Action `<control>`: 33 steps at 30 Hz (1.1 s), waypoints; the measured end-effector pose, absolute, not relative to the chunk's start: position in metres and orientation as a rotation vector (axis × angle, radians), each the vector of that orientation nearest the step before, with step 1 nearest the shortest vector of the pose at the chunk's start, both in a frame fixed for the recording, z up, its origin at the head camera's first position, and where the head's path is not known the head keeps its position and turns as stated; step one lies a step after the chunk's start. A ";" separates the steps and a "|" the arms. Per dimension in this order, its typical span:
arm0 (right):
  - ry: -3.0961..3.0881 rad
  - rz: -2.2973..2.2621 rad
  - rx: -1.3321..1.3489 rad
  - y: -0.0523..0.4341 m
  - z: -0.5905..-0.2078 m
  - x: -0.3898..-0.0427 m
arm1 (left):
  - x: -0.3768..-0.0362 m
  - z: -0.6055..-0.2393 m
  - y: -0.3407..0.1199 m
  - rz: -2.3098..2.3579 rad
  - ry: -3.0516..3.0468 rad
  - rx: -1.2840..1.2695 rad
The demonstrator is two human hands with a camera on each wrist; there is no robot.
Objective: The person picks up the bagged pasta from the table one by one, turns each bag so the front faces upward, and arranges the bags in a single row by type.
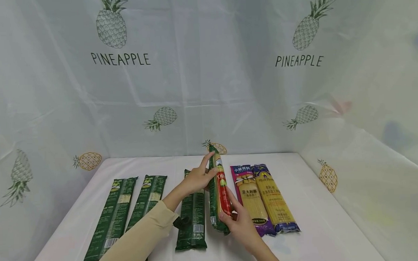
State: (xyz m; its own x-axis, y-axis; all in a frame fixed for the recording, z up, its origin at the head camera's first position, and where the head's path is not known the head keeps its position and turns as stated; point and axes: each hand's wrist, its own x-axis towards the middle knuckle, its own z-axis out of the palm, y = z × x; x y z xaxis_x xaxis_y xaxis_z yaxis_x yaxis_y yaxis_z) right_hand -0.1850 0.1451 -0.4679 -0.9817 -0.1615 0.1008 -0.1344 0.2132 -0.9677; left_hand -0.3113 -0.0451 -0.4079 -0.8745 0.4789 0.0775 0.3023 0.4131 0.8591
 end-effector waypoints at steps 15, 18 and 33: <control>2.634 -1.768 -0.313 0.141 -0.463 -0.186 | -0.314 -0.416 -0.048 1.521 2.540 0.627; 2.577 -1.736 -0.272 0.143 -0.460 -0.185 | -0.313 -0.415 -0.047 1.596 2.486 0.571; 1.637 -2.061 -0.141 0.166 -0.457 -0.190 | -0.312 -0.412 -0.049 1.805 2.218 0.484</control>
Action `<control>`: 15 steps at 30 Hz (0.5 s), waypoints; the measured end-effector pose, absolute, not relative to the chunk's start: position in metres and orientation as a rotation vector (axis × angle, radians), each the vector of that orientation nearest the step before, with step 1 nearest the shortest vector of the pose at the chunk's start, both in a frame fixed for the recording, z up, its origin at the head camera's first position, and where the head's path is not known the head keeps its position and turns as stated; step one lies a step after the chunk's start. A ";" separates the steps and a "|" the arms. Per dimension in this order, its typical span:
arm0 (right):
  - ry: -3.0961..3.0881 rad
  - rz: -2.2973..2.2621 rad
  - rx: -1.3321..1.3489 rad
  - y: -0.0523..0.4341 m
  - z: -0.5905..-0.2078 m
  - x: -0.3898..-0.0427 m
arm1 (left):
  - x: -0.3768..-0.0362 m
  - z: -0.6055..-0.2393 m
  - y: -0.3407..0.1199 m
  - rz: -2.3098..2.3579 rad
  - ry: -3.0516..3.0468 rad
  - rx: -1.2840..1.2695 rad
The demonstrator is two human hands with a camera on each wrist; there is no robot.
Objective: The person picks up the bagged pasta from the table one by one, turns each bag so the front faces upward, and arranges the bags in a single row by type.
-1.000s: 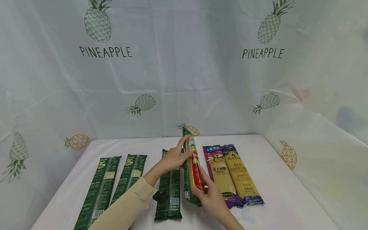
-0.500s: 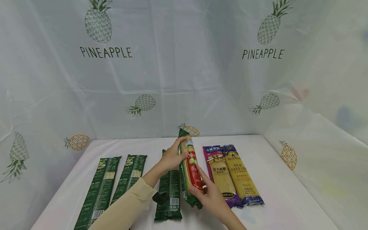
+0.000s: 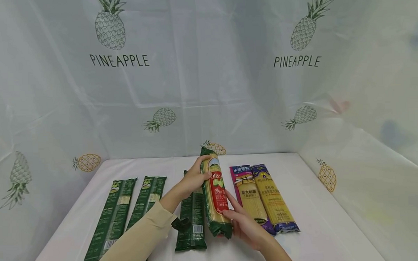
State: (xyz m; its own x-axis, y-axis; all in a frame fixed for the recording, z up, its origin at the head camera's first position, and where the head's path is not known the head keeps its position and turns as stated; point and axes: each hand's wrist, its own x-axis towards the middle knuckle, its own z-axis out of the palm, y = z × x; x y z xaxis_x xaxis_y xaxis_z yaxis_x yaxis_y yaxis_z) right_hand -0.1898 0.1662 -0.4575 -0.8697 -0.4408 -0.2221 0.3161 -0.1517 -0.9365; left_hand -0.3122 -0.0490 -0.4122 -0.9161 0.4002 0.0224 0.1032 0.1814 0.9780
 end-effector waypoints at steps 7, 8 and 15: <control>1.645 -2.111 -0.138 0.163 -0.461 -0.190 | -0.314 -0.415 -0.050 1.791 2.195 0.487; 1.667 -2.112 -0.143 0.162 -0.461 -0.190 | -0.314 -0.415 -0.050 1.786 2.192 0.491; 1.777 -2.141 -0.207 0.156 -0.466 -0.189 | -0.314 -0.412 -0.050 1.727 2.222 0.542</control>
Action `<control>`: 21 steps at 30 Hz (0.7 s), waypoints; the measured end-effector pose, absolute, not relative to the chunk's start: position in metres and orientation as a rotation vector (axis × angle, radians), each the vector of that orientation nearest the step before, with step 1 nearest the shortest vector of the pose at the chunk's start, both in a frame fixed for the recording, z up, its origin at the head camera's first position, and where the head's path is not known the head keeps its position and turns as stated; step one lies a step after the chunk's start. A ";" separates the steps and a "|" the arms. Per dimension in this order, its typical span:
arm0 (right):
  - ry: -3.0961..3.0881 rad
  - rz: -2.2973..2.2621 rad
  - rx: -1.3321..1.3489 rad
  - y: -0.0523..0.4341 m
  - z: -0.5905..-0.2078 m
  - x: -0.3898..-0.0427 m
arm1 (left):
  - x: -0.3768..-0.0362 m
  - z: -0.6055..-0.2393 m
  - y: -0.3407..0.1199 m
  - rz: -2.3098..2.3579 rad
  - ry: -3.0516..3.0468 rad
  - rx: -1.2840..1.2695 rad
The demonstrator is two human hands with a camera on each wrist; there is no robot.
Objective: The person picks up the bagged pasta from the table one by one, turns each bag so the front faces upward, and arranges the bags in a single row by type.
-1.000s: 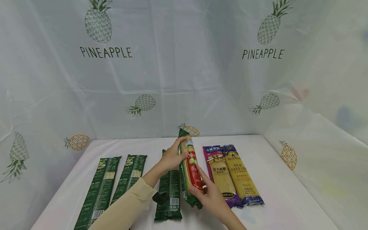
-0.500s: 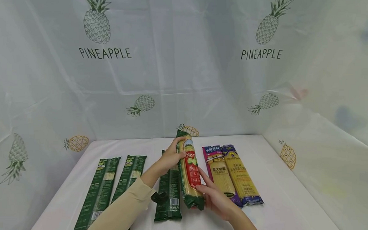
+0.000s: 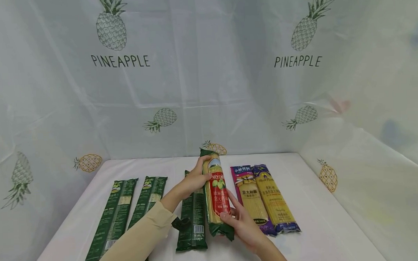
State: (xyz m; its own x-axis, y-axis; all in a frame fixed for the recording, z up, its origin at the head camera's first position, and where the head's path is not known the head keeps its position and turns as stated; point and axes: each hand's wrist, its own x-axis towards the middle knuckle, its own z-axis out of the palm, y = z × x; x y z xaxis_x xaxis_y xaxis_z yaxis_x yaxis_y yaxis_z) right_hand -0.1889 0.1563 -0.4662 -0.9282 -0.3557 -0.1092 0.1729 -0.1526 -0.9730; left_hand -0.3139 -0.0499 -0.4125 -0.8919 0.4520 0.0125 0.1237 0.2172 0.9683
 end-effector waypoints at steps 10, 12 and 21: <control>2.019 -2.102 -0.221 0.155 -0.468 -0.186 | -0.314 -0.408 -0.052 1.476 2.517 0.603; 2.074 -2.079 -0.210 0.154 -0.469 -0.186 | -0.316 -0.411 -0.052 1.473 2.534 0.613; 2.267 -1.990 -0.211 0.148 -0.468 -0.184 | -0.317 -0.414 -0.053 1.554 2.517 0.595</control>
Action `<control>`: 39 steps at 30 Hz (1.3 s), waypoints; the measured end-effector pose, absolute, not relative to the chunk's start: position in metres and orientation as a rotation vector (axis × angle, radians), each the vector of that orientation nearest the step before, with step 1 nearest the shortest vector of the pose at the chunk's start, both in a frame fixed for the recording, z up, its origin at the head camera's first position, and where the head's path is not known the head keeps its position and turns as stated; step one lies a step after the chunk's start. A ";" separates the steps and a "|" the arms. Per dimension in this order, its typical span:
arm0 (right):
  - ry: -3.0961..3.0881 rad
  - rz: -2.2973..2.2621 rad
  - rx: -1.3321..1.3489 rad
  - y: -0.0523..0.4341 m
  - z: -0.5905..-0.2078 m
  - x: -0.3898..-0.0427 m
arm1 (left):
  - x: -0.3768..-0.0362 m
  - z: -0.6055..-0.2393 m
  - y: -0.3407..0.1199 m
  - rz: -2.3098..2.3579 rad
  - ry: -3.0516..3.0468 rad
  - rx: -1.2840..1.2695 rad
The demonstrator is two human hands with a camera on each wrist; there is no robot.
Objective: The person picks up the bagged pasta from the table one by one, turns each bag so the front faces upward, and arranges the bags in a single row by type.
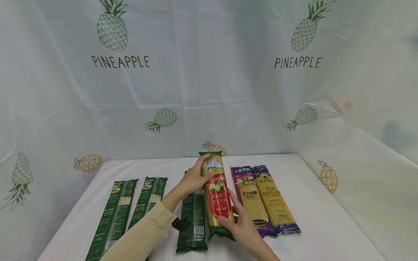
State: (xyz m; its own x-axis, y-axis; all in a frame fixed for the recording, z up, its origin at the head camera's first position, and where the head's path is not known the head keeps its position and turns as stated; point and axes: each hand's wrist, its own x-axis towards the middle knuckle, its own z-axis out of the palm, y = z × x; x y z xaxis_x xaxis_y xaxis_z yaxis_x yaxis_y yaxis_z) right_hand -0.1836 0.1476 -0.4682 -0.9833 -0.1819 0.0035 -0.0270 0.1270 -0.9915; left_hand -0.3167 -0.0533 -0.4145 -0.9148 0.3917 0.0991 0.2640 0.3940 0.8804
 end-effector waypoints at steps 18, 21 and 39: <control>2.541 -1.636 -0.314 0.157 -0.458 -0.183 | -0.320 -0.425 -0.055 1.795 2.226 0.447; 2.496 -1.571 -0.290 0.164 -0.452 -0.182 | -0.320 -0.427 -0.052 1.820 2.175 0.429; 2.719 -1.248 -0.394 0.194 -0.450 -0.194 | -0.332 -0.450 -0.016 1.730 2.187 0.387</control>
State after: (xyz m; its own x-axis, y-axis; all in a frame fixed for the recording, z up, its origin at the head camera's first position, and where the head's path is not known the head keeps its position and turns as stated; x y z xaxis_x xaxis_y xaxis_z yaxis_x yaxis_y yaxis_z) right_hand -0.1941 0.1940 -0.4497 -0.9584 -0.2853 -0.0037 -0.1833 0.6255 -0.7584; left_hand -0.3322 -0.0156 -0.4496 -0.9104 0.4049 -0.0847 0.0109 0.2283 0.9735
